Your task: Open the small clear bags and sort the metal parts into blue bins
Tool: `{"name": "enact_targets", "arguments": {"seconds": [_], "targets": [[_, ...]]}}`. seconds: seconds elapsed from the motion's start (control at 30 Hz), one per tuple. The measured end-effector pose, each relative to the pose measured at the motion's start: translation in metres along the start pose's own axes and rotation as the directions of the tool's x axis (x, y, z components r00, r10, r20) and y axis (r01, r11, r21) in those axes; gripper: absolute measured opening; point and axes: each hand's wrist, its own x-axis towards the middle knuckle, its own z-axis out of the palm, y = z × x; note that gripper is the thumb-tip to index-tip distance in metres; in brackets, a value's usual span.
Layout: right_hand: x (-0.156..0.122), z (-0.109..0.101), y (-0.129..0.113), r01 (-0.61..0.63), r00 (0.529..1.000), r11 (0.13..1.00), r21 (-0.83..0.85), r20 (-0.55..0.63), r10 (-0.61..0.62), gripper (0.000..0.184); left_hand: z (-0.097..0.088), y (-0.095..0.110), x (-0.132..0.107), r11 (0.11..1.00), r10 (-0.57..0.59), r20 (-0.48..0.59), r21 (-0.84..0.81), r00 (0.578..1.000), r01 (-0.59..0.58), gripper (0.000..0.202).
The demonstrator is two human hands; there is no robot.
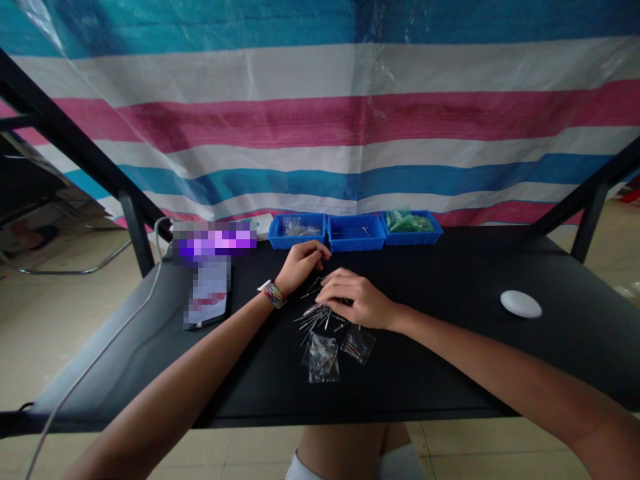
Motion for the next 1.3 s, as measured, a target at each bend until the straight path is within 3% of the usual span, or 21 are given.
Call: {"name": "enact_targets", "arguments": {"seconds": [0.1, 0.17, 0.27, 0.33, 0.5, 0.6, 0.7, 0.9, 1.0, 1.17, 1.3], "targets": [[0.001, -0.002, 0.008, -0.195, 0.955, 0.962, 0.189, -0.185, 0.23, 0.015, -0.002, 0.0, 0.001, 1.0, 0.006, 0.02, -0.012, 1.0, -0.005, 0.018], [0.001, -0.004, 0.017, -0.303, 0.854, 0.877, 0.372, -0.302, 0.423, 0.017, -0.003, 0.0, 0.001, 0.999, 0.01, 0.03, -0.044, 1.0, -0.009, 0.025], [0.002, -0.005, 0.033, -0.331, 0.691, 0.725, 0.604, -0.368, 0.622, 0.029, -0.003, 0.0, 0.0, 0.992, -0.011, 0.05, -0.125, 0.999, 0.017, 0.042], [0.002, -0.005, 0.038, -0.323, 0.652, 0.664, 0.674, -0.35, 0.672, 0.037, -0.003, 0.002, 0.0, 0.99, -0.019, 0.079, -0.14, 0.997, 0.03, 0.045], [0.001, -0.004, 0.038, -0.325, 0.675, 0.636, 0.7, -0.3, 0.674, 0.045, -0.001, 0.007, -0.002, 0.995, -0.015, 0.126, -0.095, 0.992, 0.027, 0.029], [0.001, -0.005, 0.037, -0.276, 0.657, 0.651, 0.707, -0.356, 0.665, 0.04, -0.002, 0.008, -0.003, 0.994, -0.001, 0.115, -0.107, 0.993, 0.013, 0.025], [0.001, -0.006, 0.037, -0.247, 0.638, 0.67, 0.7, -0.403, 0.656, 0.036, -0.002, 0.008, -0.004, 0.998, 0.03, 0.126, -0.066, 0.992, -0.022, 0.029], [0.001, -0.005, 0.037, -0.306, 0.655, 0.678, 0.668, -0.369, 0.659, 0.034, -0.001, 0.012, -0.005, 0.997, -0.019, 0.151, 0.07, 0.988, 0.008, 0.039], [0.002, -0.005, 0.036, -0.324, 0.665, 0.691, 0.646, -0.364, 0.652, 0.033, 0.0, 0.013, -0.005, 1.0, -0.021, 0.118, 0.022, 0.993, 0.019, 0.038], [0.002, -0.005, 0.033, -0.366, 0.697, 0.709, 0.602, -0.328, 0.638, 0.031, 0.003, 0.01, -0.005, 0.998, -0.02, 0.173, -0.047, 0.985, 0.029, 0.033], [0.003, -0.005, 0.036, -0.351, 0.675, 0.69, 0.633, -0.339, 0.656, 0.035, 0.002, 0.006, -0.003, 0.993, 0.016, 0.162, -0.116, 0.987, 0.003, 0.034]]}}
